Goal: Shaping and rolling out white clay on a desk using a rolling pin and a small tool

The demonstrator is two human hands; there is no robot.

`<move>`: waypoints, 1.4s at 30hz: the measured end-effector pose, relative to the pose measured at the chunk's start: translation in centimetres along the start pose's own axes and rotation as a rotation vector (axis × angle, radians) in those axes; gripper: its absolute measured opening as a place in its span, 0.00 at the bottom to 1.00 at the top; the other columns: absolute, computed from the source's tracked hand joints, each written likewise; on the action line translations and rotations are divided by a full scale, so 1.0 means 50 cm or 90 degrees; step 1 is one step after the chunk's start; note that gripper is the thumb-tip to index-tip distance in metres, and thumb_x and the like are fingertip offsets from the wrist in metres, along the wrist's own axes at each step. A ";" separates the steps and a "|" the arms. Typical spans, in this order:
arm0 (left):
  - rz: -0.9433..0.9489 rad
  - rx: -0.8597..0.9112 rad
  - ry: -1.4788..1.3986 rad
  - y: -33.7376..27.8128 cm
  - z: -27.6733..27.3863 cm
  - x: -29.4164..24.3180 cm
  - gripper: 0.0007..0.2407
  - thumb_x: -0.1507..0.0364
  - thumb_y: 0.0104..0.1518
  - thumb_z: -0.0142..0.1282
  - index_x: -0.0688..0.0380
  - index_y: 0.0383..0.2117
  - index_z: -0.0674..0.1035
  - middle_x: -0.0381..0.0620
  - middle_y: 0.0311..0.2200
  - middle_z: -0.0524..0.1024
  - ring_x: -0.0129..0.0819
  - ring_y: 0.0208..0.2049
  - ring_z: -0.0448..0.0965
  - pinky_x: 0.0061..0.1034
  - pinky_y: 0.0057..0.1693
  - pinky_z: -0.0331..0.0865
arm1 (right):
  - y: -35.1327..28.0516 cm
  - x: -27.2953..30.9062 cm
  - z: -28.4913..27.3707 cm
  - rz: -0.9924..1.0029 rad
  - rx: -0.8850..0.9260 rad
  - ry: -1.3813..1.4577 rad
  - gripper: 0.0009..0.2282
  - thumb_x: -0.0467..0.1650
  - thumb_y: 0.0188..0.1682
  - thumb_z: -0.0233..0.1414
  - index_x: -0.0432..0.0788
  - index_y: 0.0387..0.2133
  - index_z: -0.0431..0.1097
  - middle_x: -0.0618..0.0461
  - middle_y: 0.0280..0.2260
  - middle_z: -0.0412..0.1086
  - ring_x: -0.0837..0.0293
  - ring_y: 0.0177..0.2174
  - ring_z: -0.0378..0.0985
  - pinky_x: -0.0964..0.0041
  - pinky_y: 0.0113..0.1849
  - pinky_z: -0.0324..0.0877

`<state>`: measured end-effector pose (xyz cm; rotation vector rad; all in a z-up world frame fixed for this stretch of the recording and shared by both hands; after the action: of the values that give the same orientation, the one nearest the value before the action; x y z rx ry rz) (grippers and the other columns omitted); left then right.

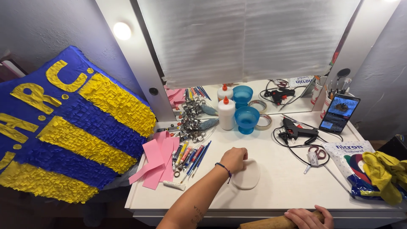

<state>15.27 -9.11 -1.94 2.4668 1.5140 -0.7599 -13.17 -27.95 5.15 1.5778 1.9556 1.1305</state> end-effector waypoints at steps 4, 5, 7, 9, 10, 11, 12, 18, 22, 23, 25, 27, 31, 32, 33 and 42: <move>0.086 -0.096 0.038 -0.043 -0.020 -0.035 0.13 0.76 0.50 0.54 0.55 0.43 0.76 0.53 0.40 0.78 0.54 0.45 0.76 0.45 0.46 0.70 | -0.021 -0.016 0.027 -0.040 0.011 -0.016 0.12 0.35 0.51 0.43 0.64 0.38 0.75 0.78 0.36 0.77 0.73 0.38 0.79 0.54 0.57 0.58; 0.089 -0.099 0.040 -0.067 -0.044 -0.057 0.13 0.76 0.50 0.54 0.55 0.43 0.76 0.53 0.40 0.78 0.54 0.45 0.76 0.45 0.46 0.70 | -0.020 -0.017 0.030 -0.041 0.006 -0.018 0.12 0.35 0.51 0.43 0.64 0.38 0.75 0.78 0.36 0.77 0.73 0.38 0.79 0.54 0.57 0.58; 0.117 -0.183 -0.010 -0.131 -0.102 -0.100 0.24 0.74 0.54 0.55 0.61 0.60 0.71 0.55 0.41 0.79 0.53 0.45 0.77 0.46 0.47 0.72 | -0.028 -0.025 0.036 0.008 0.012 -0.006 0.10 0.39 0.48 0.46 0.64 0.33 0.77 0.76 0.34 0.77 0.71 0.36 0.80 0.52 0.58 0.58; 0.049 -0.202 -0.133 -0.180 -0.159 -0.115 0.19 0.71 0.53 0.57 0.56 0.53 0.77 0.50 0.41 0.80 0.47 0.41 0.79 0.39 0.48 0.73 | -0.013 -0.026 0.026 0.000 0.031 -0.006 0.11 0.38 0.49 0.44 0.64 0.36 0.76 0.76 0.35 0.77 0.72 0.38 0.79 0.54 0.57 0.58; -0.019 -0.223 -0.254 -0.207 -0.186 -0.111 0.14 0.67 0.53 0.60 0.51 0.46 0.83 0.46 0.40 0.80 0.40 0.37 0.81 0.32 0.49 0.74 | -0.005 -0.025 0.023 -0.010 0.048 -0.007 0.13 0.36 0.51 0.42 0.63 0.38 0.76 0.77 0.37 0.77 0.73 0.40 0.79 0.55 0.57 0.57; -0.017 -0.223 -0.256 -0.213 -0.174 -0.105 0.14 0.67 0.53 0.60 0.51 0.46 0.83 0.46 0.40 0.80 0.40 0.37 0.81 0.32 0.49 0.74 | 0.007 -0.024 0.025 -0.011 0.047 -0.009 0.13 0.36 0.51 0.42 0.63 0.38 0.76 0.77 0.37 0.77 0.73 0.40 0.79 0.55 0.57 0.57; -0.095 -0.214 -0.405 -0.219 -0.150 -0.076 0.13 0.68 0.52 0.61 0.54 0.44 0.83 0.44 0.39 0.81 0.37 0.37 0.82 0.30 0.42 0.78 | 0.020 -0.020 0.017 -0.026 0.014 0.009 0.14 0.34 0.52 0.40 0.62 0.37 0.76 0.75 0.37 0.77 0.74 0.40 0.78 0.57 0.56 0.57; -0.329 -0.151 -0.761 -0.214 0.031 0.046 0.13 0.75 0.55 0.65 0.61 0.44 0.77 0.48 0.40 0.81 0.36 0.34 0.83 0.25 0.32 0.80 | 0.068 -0.032 0.012 -0.112 0.002 0.025 0.13 0.41 0.46 0.47 0.56 0.40 0.75 0.67 0.40 0.77 0.68 0.41 0.79 0.55 0.53 0.59; -0.300 -0.081 -0.308 -0.258 -0.047 0.029 0.15 0.60 0.60 0.63 0.49 0.22 0.69 0.39 0.25 0.73 0.29 0.28 0.71 0.26 0.37 0.63 | 0.092 -0.067 0.071 -0.141 0.095 0.023 0.26 0.39 0.28 0.65 0.57 0.45 0.72 0.69 0.44 0.77 0.69 0.46 0.78 0.53 0.53 0.56; -0.299 -0.078 -0.308 -0.264 -0.061 0.028 0.15 0.60 0.60 0.63 0.49 0.22 0.69 0.39 0.25 0.73 0.29 0.28 0.71 0.26 0.37 0.63 | 0.099 -0.071 0.085 -0.138 0.096 0.021 0.26 0.39 0.28 0.65 0.57 0.45 0.72 0.69 0.44 0.77 0.69 0.46 0.78 0.53 0.53 0.56; -0.288 -0.075 -0.272 -0.273 -0.095 0.024 0.31 0.51 0.63 0.46 0.56 0.68 0.61 0.51 0.67 0.64 0.43 0.62 0.73 0.40 0.64 0.66 | 0.113 -0.087 0.130 -0.112 0.150 -0.023 0.28 0.48 0.33 0.63 0.59 0.48 0.69 0.68 0.47 0.75 0.66 0.47 0.76 0.53 0.54 0.53; -0.208 -0.110 -0.210 -0.265 -0.084 0.018 0.29 0.52 0.65 0.41 0.55 0.68 0.61 0.51 0.66 0.64 0.44 0.64 0.68 0.41 0.66 0.62 | 0.131 -0.084 0.161 -0.098 0.168 -0.024 0.27 0.49 0.33 0.64 0.59 0.47 0.69 0.68 0.46 0.75 0.65 0.46 0.76 0.53 0.52 0.54; -0.128 -0.162 0.004 -0.249 -0.057 0.002 0.27 0.54 0.68 0.31 0.57 0.68 0.60 0.54 0.65 0.64 0.47 0.67 0.59 0.44 0.70 0.51 | 0.142 -0.085 0.248 -0.043 0.259 0.007 0.26 0.48 0.34 0.64 0.59 0.47 0.69 0.69 0.44 0.76 0.64 0.46 0.75 0.55 0.51 0.54; -0.128 -0.163 0.003 -0.240 -0.043 0.022 0.27 0.54 0.68 0.31 0.57 0.68 0.60 0.54 0.65 0.64 0.47 0.67 0.59 0.44 0.70 0.51 | 0.140 -0.080 0.260 -0.043 0.259 0.006 0.26 0.48 0.34 0.64 0.59 0.47 0.69 0.69 0.44 0.76 0.64 0.46 0.75 0.55 0.51 0.54; -0.156 -0.166 0.062 -0.230 -0.032 0.045 0.27 0.56 0.67 0.31 0.55 0.69 0.58 0.56 0.67 0.59 0.48 0.69 0.55 0.45 0.71 0.45 | 0.132 -0.082 0.289 -0.016 0.329 0.019 0.26 0.48 0.35 0.65 0.58 0.48 0.70 0.67 0.46 0.75 0.63 0.50 0.73 0.52 0.55 0.55; -0.012 -0.498 0.385 -0.238 -0.030 0.048 0.34 0.60 0.55 0.39 0.54 0.72 0.52 0.47 0.71 0.52 0.48 0.73 0.44 0.52 0.74 0.28 | 0.121 -0.098 0.336 0.075 0.253 0.014 0.25 0.48 0.54 0.39 0.51 0.56 0.70 0.53 0.57 0.71 0.57 0.60 0.68 0.56 0.60 0.57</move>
<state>6.35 -0.94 -0.25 2.1081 1.5674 0.5638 4.17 -26.46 -1.19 1.9045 2.2300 0.8368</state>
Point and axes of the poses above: each hand's wrist, its own y-axis towards the middle knuckle, its own z-axis out of the palm, x = y × z, the point moved 8 cm from there along y, towards the middle knuckle
